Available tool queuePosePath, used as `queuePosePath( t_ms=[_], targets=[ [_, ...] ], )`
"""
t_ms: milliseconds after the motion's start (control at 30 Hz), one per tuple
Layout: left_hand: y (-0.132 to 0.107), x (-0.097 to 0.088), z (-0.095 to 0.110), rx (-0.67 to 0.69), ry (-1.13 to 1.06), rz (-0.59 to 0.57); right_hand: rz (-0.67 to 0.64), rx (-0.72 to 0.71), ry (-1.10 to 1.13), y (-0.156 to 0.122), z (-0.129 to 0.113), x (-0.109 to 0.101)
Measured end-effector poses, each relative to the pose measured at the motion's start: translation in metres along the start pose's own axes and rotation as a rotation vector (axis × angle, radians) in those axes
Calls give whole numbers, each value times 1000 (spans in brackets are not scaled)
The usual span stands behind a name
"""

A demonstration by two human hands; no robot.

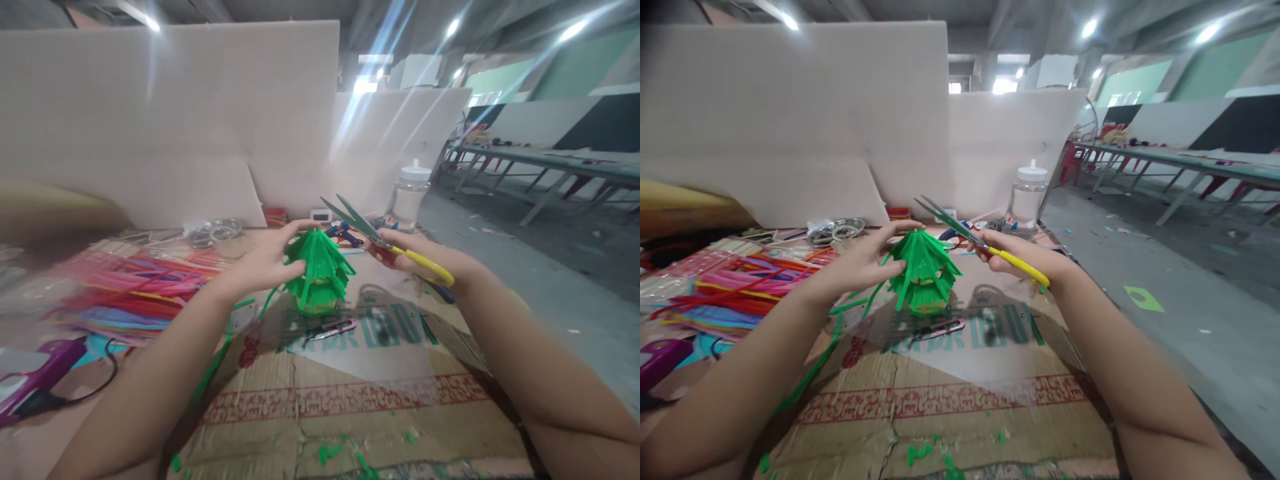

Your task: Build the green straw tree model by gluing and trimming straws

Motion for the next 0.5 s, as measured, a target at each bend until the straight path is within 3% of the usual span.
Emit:
queuePosePath(
  t_ms=[133, 233, 400, 500],
  targets=[
    [14, -3, -15, -22, -276, -88, -18, -31, -67, 1, -7, -1],
    [23, -10, -27, -16, -383, -45, -9, -56, -72, 0, -7, -2],
    [22, 0, -32, -87, -337, -59, 11, -62, -54, -6, -10, -2],
    [17, -2, -26, -115, -241, 4, 21, -47, -41, -9, -13, -1]
  ],
)
Point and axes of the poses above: each hand's wrist, its own y-axis towards the middle knuckle, its own x-axis out of the palm, z = x × y, the point moved 8 cm from there along y, towards the middle knuckle, and after that the axes turned 2 degrees about -y, right-handed, at the moved point
